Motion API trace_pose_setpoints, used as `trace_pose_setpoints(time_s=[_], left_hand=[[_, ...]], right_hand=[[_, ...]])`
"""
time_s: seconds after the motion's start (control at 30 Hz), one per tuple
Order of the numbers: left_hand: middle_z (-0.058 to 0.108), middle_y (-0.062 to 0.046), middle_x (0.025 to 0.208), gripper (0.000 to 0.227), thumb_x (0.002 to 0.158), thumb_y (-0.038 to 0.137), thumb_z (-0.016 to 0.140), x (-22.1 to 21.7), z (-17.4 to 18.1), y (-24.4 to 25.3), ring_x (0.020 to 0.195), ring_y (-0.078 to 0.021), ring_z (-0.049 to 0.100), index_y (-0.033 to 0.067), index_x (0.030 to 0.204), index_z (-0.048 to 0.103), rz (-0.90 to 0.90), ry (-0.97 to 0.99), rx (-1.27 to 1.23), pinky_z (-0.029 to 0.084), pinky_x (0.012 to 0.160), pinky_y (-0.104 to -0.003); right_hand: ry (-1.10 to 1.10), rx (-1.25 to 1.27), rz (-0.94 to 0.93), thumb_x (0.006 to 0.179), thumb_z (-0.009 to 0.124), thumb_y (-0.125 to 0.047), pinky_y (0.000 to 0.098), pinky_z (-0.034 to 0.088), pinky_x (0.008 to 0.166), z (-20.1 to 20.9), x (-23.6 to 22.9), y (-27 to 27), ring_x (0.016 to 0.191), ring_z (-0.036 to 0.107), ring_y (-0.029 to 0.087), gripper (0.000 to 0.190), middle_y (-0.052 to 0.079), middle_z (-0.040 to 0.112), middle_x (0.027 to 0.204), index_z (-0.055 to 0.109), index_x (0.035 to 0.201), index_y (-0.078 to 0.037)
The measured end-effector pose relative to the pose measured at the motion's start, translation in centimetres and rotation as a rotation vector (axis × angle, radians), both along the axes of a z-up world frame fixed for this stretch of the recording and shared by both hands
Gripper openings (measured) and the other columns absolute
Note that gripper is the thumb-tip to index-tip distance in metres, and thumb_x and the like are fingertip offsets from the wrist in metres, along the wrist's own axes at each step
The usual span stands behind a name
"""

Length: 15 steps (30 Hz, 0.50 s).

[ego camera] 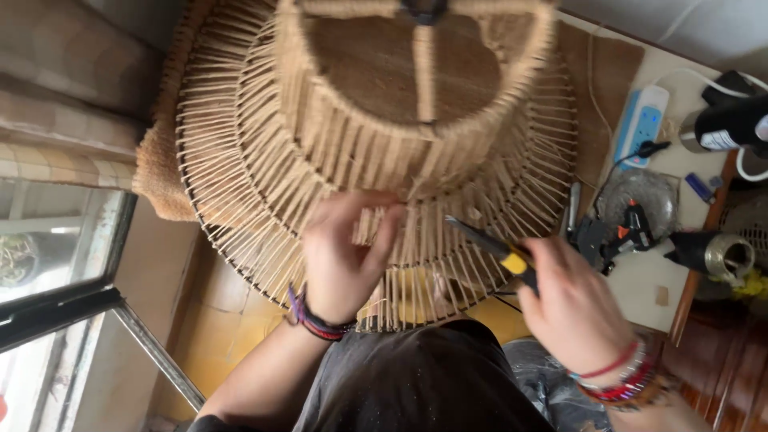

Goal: Repairing a wicker lampshade by trimming strands with pliers and applying hot glue

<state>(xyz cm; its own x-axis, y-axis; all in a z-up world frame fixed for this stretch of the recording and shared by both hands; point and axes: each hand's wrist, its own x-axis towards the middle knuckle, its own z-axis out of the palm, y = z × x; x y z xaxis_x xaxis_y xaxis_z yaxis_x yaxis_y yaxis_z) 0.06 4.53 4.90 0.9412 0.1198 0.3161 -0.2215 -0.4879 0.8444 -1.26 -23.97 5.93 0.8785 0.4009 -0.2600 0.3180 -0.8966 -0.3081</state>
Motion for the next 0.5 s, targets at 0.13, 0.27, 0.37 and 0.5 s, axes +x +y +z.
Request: trace_pose_setpoints(time_s=[0.13, 0.27, 0.37, 0.5], left_hand=[[0.066, -0.011, 0.112, 0.014, 0.098, 0.015, 0.065, -1.7, 2.3, -4.4, 0.103, -0.0280, 0.063, 0.0086, 0.110, 0.068, 0.101, -0.239, 0.255, 0.043, 0.094, -0.041], [0.067, -0.013, 0.122, 0.024, 0.101, 0.020, 0.060, -2.9, 2.2, -13.0, 0.117, -0.0317, 0.062, 0.0071, 0.119, 0.069, -0.263, -0.180, 0.107, 0.047, 0.102, -0.042], [0.064, -0.015, 0.130, 0.029, 0.104, 0.021, 0.058, -2.8, 0.3, -21.0, 0.128, -0.0373, 0.059, 0.0043, 0.125, 0.066, -0.450, -0.169, 0.039, 0.046, 0.110, -0.046], [0.060, -0.025, 0.128, 0.035, 0.095, 0.009, 0.064, -3.0, -3.7, -33.8, 0.125, -0.0513, 0.057, -0.0011, 0.129, 0.065, -0.452, -0.208, -0.103, 0.050, 0.104, -0.059]], right_hand=[[-0.032, 0.104, -0.043, 0.088, 0.057, -0.002, 0.0378, 0.063, 0.083, -1.8, -1.9, -2.6, 0.089, 0.070, 0.027, 0.033, 0.016, 0.066, 0.106, 0.055, 0.121, 0.004], [-0.136, 0.234, -0.106, 0.078, 0.064, -0.007, 0.0482, 0.051, 0.084, -2.6, -4.1, -7.3, 0.100, 0.064, 0.039, 0.045, 0.018, 0.063, 0.108, 0.053, 0.121, 0.001], [-0.114, 0.251, -0.234, 0.078, 0.066, -0.010, 0.0489, 0.051, 0.075, -3.2, -5.5, -13.0, 0.094, 0.065, 0.039, 0.041, 0.013, 0.063, 0.104, 0.055, 0.116, -0.005], [-0.071, 0.197, -0.438, 0.080, 0.065, -0.007, 0.0471, 0.059, 0.079, -8.5, -9.5, -24.4, 0.093, 0.071, 0.038, 0.041, 0.013, 0.067, 0.098, 0.058, 0.121, -0.008]])
